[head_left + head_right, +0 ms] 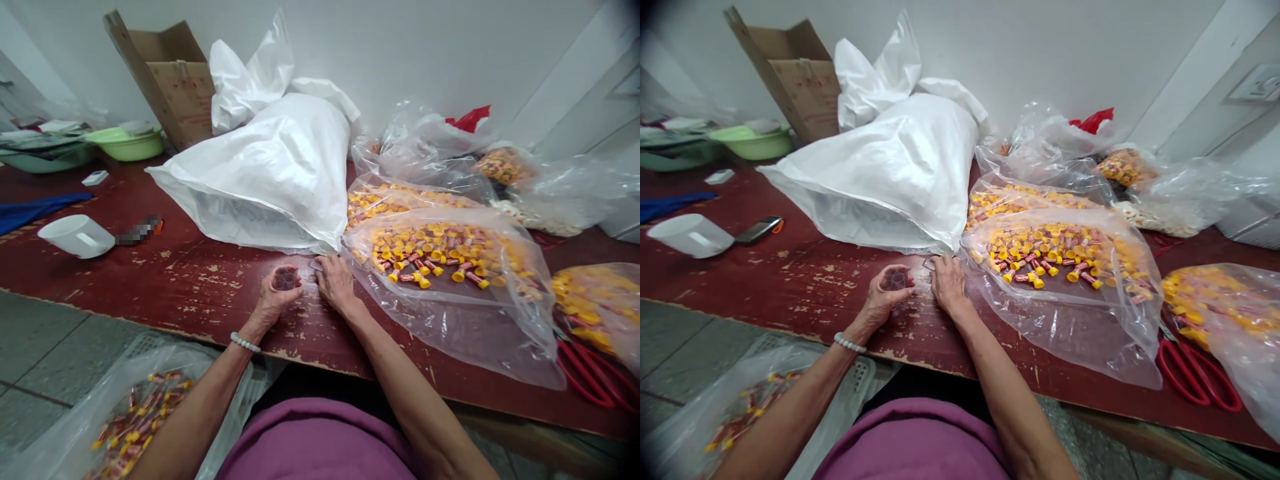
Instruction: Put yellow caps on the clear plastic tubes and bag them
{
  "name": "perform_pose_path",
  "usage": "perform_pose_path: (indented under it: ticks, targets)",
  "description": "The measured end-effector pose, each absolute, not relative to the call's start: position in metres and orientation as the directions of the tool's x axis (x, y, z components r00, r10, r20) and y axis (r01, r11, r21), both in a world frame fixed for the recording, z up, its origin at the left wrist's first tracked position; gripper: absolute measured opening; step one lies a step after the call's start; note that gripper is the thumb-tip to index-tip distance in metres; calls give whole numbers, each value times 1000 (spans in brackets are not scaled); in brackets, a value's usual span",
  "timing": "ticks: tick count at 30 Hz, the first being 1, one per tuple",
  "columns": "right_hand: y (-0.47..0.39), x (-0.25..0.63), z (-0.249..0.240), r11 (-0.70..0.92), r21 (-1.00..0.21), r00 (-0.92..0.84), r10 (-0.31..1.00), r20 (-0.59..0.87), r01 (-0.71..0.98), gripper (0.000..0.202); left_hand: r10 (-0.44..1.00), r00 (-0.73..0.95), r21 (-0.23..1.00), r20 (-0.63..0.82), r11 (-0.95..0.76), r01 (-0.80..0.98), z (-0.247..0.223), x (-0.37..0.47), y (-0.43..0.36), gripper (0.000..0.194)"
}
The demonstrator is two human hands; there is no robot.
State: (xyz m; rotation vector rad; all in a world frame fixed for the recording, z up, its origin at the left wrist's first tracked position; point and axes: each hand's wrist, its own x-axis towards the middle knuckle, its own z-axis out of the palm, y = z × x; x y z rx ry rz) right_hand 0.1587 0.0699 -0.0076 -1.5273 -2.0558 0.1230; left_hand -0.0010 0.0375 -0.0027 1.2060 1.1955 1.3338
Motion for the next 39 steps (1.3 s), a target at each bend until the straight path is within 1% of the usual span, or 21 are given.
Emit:
perform_pose_path:
  ticks: [1,3,5,6,8,9,11,13,15,17,19,21,25,28,30,32,35,36,37,38,39]
  targets:
    - [65,158,-7,347,-475,-159,906,392,808,26,993,-76,995,86,-90,-54,-4,-1,38,49]
    - [56,157,-5,334,-671,-94,925,368,662,27,991,-65,990,116,-121,-73,-5,-1,39,50]
    - [48,154,-3,263,-840,-35,959,281,475,34,989,-40,989,139,-141,-47,-6,-2,40,48]
    - [45,153,-2,215,-895,-22,974,225,391,38,989,-25,989,143,-144,-20,-6,-2,39,47]
    - [40,153,0,154,-941,-52,988,146,300,42,988,5,988,153,-153,34,-6,-2,39,47]
    - [39,154,2,160,-939,-81,987,142,305,40,986,18,985,165,-166,54,-5,-2,38,47]
    - [36,157,5,222,-890,-135,974,183,397,36,980,36,977,196,-199,74,-4,-2,37,47]
    - [33,162,8,280,-790,-171,960,222,546,32,974,39,971,225,-228,78,-4,-2,36,45]
    - [32,165,11,309,-706,-197,951,239,637,31,969,67,967,238,-243,80,-4,-1,36,44]
    - [31,166,13,357,-694,-234,934,270,625,36,961,123,962,248,-259,82,-4,-1,37,42]
    - [31,165,13,413,-727,-269,910,314,549,43,954,172,960,247,-265,89,-4,0,37,42]
    - [30,162,12,417,-766,-270,908,322,489,47,955,184,961,234,-256,106,-5,0,37,44]
    - [28,155,6,346,-822,-193,938,288,453,47,962,132,953,238,-258,158,-6,1,38,44]
    - [25,151,1,332,-815,-113,941,318,475,43,955,116,933,274,-293,208,-6,2,41,43]
    - [23,151,0,339,-802,-95,936,338,491,41,944,128,907,303,-327,264,-6,4,43,42]
    - [20,156,4,383,-776,-115,918,379,502,36,936,137,884,325,-352,309,-7,6,45,40]
    - [17,188,18,471,-672,-111,856,505,572,28,930,156,875,333,-366,317,-8,10,48,39]
    - [17,205,23,459,-634,-69,840,539,622,26,929,162,875,331,-367,316,-9,11,48,39]
    - [17,225,27,412,-601,-10,830,558,685,26,929,167,875,329,-366,315,-9,11,49,39]
    - [19,248,29,329,-573,66,826,560,751,26,929,174,876,325,-365,315,-10,12,49,39]
    - [20,270,28,213,-537,143,827,544,816,24,929,180,875,323,-365,316,-11,12,49,39]
